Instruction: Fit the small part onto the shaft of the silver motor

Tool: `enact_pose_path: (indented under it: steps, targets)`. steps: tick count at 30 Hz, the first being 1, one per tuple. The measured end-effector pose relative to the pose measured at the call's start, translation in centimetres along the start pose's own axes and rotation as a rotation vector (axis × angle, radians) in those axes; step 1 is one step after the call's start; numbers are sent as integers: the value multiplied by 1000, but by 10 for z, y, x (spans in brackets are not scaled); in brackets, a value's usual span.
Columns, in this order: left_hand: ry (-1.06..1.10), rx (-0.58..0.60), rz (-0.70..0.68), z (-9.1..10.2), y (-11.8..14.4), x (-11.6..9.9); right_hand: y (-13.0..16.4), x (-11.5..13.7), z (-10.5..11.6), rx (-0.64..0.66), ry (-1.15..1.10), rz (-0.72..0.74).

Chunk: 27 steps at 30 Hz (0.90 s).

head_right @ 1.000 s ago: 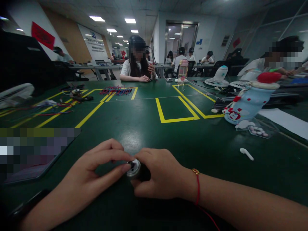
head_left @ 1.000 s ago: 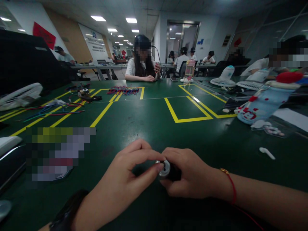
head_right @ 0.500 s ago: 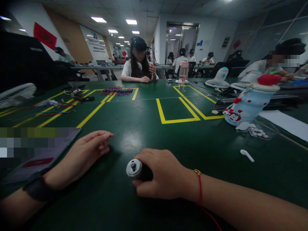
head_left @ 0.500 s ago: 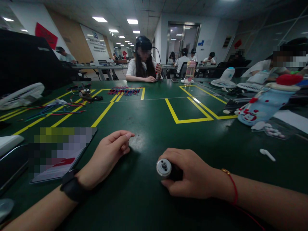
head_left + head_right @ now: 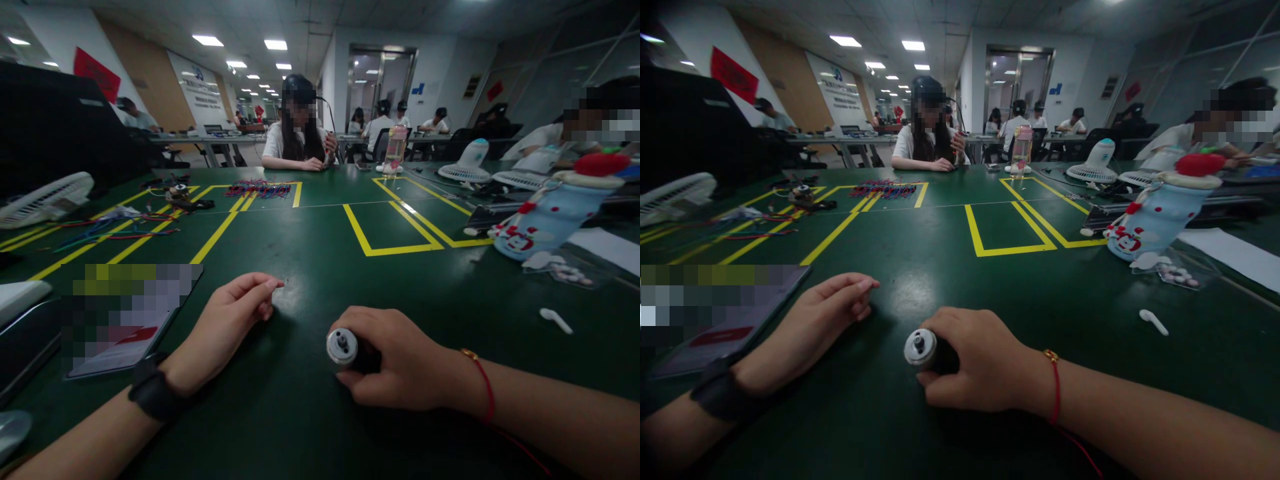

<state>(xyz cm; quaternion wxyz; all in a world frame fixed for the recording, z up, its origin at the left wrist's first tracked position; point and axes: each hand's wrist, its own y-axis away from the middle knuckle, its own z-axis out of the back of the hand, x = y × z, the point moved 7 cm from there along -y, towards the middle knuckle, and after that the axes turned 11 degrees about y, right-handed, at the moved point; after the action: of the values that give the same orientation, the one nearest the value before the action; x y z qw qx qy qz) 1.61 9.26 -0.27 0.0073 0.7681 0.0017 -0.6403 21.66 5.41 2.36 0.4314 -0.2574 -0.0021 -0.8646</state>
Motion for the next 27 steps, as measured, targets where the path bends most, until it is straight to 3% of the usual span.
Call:
enact_pose_path:
  steps: [4,9,13,20,24,27]
  targets:
    - [-408,208,-133,-27,14,-13,0,0,0,-4,8,-8]
    - [-491,397,-286,-62,38,-28,-2,1,-2,-18,29,-6]
    - [-509,437,-288,-76,47,-31,-3,2,-4,-22,56,3]
    - [-492,376,-260,-64,41,-33,-3,3,-2,-22,51,8]
    - [-541,441,-263,-72,43,-32,-3,3,-3,-27,64,9]
    - [-523,422,-273,-75,44,-35,-4,2,-3,-27,59,6]
